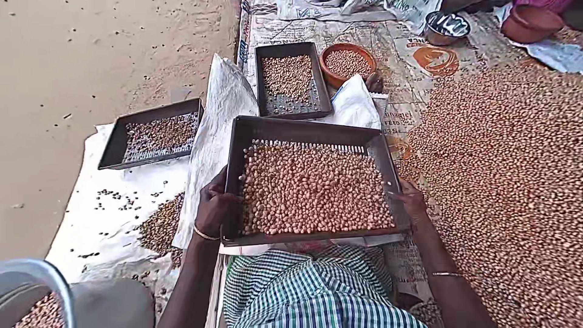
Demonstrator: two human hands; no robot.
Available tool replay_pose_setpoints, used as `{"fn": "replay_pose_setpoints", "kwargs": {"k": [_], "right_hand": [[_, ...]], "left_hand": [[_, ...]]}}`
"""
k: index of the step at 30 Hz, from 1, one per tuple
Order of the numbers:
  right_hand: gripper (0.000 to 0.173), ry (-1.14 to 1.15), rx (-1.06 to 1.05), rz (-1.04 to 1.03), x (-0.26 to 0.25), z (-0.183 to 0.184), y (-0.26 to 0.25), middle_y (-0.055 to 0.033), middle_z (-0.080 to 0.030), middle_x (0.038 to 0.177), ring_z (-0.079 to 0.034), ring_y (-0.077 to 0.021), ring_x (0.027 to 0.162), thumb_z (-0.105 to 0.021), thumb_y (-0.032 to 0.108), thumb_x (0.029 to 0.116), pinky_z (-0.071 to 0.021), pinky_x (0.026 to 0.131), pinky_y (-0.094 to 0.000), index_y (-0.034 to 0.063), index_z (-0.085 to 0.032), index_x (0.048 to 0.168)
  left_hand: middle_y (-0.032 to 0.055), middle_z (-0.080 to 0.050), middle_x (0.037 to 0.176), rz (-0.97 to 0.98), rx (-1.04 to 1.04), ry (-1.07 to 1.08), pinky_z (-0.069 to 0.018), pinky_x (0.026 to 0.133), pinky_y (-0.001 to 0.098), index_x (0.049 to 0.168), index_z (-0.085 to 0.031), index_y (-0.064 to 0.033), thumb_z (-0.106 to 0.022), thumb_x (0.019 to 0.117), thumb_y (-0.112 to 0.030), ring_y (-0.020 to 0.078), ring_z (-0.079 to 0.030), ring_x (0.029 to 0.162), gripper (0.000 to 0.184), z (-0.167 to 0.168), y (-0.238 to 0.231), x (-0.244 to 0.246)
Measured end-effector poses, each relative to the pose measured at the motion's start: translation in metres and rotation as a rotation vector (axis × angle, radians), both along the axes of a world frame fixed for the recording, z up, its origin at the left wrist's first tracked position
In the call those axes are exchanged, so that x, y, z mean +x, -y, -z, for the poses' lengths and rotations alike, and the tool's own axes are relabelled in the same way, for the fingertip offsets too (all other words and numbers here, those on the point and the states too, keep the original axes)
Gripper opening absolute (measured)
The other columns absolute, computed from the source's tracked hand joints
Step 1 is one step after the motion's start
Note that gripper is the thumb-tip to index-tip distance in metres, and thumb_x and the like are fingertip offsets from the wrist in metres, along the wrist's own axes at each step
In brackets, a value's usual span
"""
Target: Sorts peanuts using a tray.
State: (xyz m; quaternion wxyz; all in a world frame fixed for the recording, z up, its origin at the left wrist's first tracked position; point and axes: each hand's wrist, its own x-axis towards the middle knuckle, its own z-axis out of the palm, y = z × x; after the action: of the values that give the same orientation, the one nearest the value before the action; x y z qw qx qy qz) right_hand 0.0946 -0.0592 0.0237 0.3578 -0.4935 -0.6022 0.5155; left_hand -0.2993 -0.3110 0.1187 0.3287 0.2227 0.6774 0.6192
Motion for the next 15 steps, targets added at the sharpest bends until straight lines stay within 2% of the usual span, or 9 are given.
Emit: {"fn": "replay_pose_setpoints", "kwargs": {"k": [1, 2, 4, 5, 7, 9, 12, 14, 15], "right_hand": [[0.057, 0.061, -0.034, -0.026, -0.011, -0.007, -0.022, -0.0181, -0.06, 0.128, -0.062, -0.0045, 0.099, -0.056, -0.012, 0.0863, -0.0506, 0.085, -0.02, -0.0092, -0.046, 0.143], [0.054, 0.114, -0.033, -0.055, -0.024, -0.016, -0.034, -0.021, -0.059, 0.132, -0.06, -0.0115, 0.104, -0.055, -0.012, 0.0896, -0.049, 0.09, -0.0267, -0.0078, -0.048, 0.143], [0.052, 0.183, 0.06, -0.109, -0.044, -0.035, -0.028, -0.0276, -0.054, 0.141, -0.057, -0.0255, 0.12, -0.053, -0.011, 0.093, -0.0444, 0.103, -0.0386, -0.008, -0.048, 0.145], [0.052, 0.164, 0.102, -0.094, -0.048, -0.042, -0.01, -0.0302, -0.054, 0.14, -0.057, -0.0274, 0.122, -0.055, -0.013, 0.0918, -0.0437, 0.104, -0.0401, -0.01, -0.049, 0.144], [0.058, 0.064, 0.165, -0.039, -0.041, -0.04, 0.041, -0.0277, -0.057, 0.137, -0.059, -0.0089, 0.119, -0.061, -0.011, 0.0847, -0.0461, 0.101, -0.0212, -0.0152, -0.048, 0.141], [0.06, -0.02, 0.209, 0.012, -0.016, -0.019, 0.073, -0.0296, -0.059, 0.133, -0.061, 0.0022, 0.114, -0.06, -0.009, 0.0814, -0.0455, 0.097, -0.0111, -0.023, -0.045, 0.138], [0.06, -0.021, 0.116, 0.017, 0.003, 0.002, 0.036, -0.0225, -0.06, 0.129, -0.061, 0.0049, 0.105, -0.058, -0.01, 0.0812, -0.0476, 0.092, -0.0104, -0.0218, -0.043, 0.138], [0.058, 0.075, -0.016, -0.032, -0.015, -0.011, -0.011, -0.0202, -0.059, 0.13, -0.06, -0.0021, 0.101, -0.057, -0.014, 0.0854, -0.0483, 0.087, -0.0168, -0.0128, -0.045, 0.142], [0.055, 0.116, -0.054, -0.049, -0.03, -0.019, -0.025, -0.0193, -0.059, 0.128, -0.058, -0.0057, 0.099, -0.057, -0.016, 0.0888, -0.0479, 0.086, -0.0211, -0.009, -0.047, 0.142]], "left_hand": [[0.0035, -0.069, 0.114, 0.001, -0.078, 0.015, -0.0561, 0.066, 0.0198, 0.144, -0.05, -0.0043, -0.051, 0.0771, 0.021, 0.0023, -0.066, 0.08, 0.072, -0.009, -0.018, -0.01], [0.0049, -0.067, 0.115, 0.0, -0.146, 0.009, -0.055, 0.067, 0.0198, 0.143, -0.05, -0.0044, -0.048, 0.0814, 0.02, 0.0022, -0.065, 0.08, 0.067, -0.007, -0.028, -0.025], [0.0047, -0.064, 0.117, -0.014, -0.216, 0.013, -0.0536, 0.069, 0.0187, 0.145, -0.046, -0.0052, -0.043, 0.0892, 0.018, 0.0011, -0.063, 0.082, 0.061, 0.016, -0.016, -0.051], [0.0037, -0.064, 0.118, -0.026, -0.187, 0.018, -0.0542, 0.071, 0.0184, 0.148, -0.043, -0.0053, -0.044, 0.089, 0.017, 0.0008, -0.064, 0.084, 0.063, 0.031, 0.005, -0.055], [-0.002, -0.068, 0.116, -0.013, -0.053, -0.021, -0.0585, 0.077, 0.0183, 0.149, -0.04, -0.0024, -0.052, 0.0765, 0.01, -0.0002, -0.069, 0.091, 0.074, 0.054, 0.049, -0.046], [-0.0084, -0.072, 0.115, -0.005, 0.072, -0.042, -0.0604, 0.081, 0.02, 0.146, -0.042, -0.0006, -0.059, 0.0669, 0.003, -0.0001, -0.07, 0.095, 0.081, 0.059, 0.067, -0.023], [-0.0065, -0.073, 0.114, 0.027, 0.074, -0.053, -0.061, 0.075, 0.0196, 0.145, -0.048, -0.0021, -0.054, 0.0687, 0.012, -0.0001, -0.071, 0.088, 0.078, 0.022, 0.027, -0.005], [0.0009, -0.07, 0.112, 0.026, -0.069, 0.002, -0.0567, 0.068, 0.0194, 0.143, -0.051, -0.0045, -0.05, 0.0795, 0.021, 0.0017, -0.067, 0.08, 0.069, -0.005, -0.013, -0.017], [0.0021, -0.068, 0.111, 0.026, -0.131, 0.011, -0.0557, 0.067, 0.0194, 0.14, -0.052, -0.005, -0.048, 0.0816, 0.019, 0.0017, -0.066, 0.078, 0.064, -0.006, -0.025, -0.031]]}}
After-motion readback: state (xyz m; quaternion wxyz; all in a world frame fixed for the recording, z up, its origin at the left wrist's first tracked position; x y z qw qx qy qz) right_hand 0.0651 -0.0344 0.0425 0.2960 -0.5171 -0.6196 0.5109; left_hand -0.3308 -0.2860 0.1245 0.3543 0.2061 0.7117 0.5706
